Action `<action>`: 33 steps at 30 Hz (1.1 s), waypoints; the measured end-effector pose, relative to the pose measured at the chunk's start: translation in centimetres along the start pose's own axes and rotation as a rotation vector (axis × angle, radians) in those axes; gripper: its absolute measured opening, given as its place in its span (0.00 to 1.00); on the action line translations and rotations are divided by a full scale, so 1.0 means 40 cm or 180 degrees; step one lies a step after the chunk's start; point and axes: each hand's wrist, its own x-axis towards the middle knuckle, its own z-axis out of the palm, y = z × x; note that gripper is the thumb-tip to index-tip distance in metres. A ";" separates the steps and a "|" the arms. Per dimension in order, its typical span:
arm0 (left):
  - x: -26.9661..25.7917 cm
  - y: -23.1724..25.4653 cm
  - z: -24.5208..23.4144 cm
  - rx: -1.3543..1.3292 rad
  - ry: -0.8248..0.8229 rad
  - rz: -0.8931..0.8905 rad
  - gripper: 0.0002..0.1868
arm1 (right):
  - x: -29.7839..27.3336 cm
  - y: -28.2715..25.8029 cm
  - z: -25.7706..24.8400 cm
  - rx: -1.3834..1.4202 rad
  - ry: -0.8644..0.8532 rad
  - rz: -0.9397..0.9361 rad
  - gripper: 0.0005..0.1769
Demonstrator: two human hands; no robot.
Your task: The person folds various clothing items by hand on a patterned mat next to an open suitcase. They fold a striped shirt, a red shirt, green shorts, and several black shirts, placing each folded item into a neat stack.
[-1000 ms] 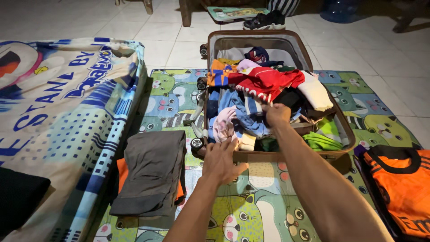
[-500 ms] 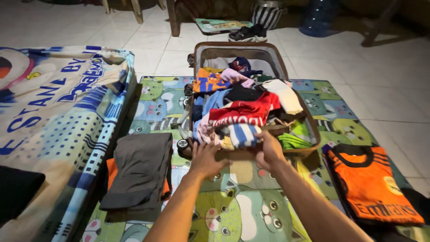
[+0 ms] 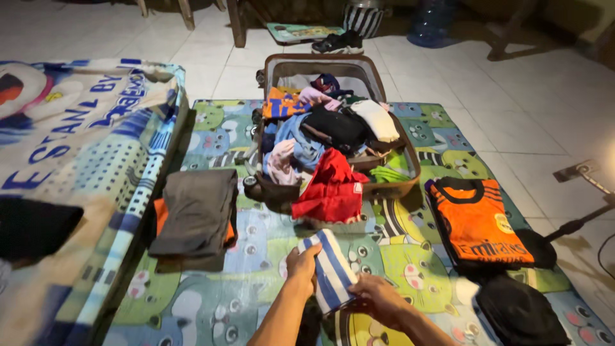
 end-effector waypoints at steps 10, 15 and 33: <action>-0.096 -0.017 -0.196 0.0230 -0.0475 0.0225 0.16 | -0.074 0.024 0.049 -0.1575 0.0465 -0.0292 0.27; -0.191 -0.004 -0.145 0.0170 -0.1122 -0.0305 0.27 | -0.057 0.068 0.099 -0.2186 0.0178 -0.0764 0.47; -0.150 -0.107 -0.141 0.3236 -0.0432 0.2112 0.23 | -0.059 0.052 0.074 -0.1490 0.0957 -0.0383 0.29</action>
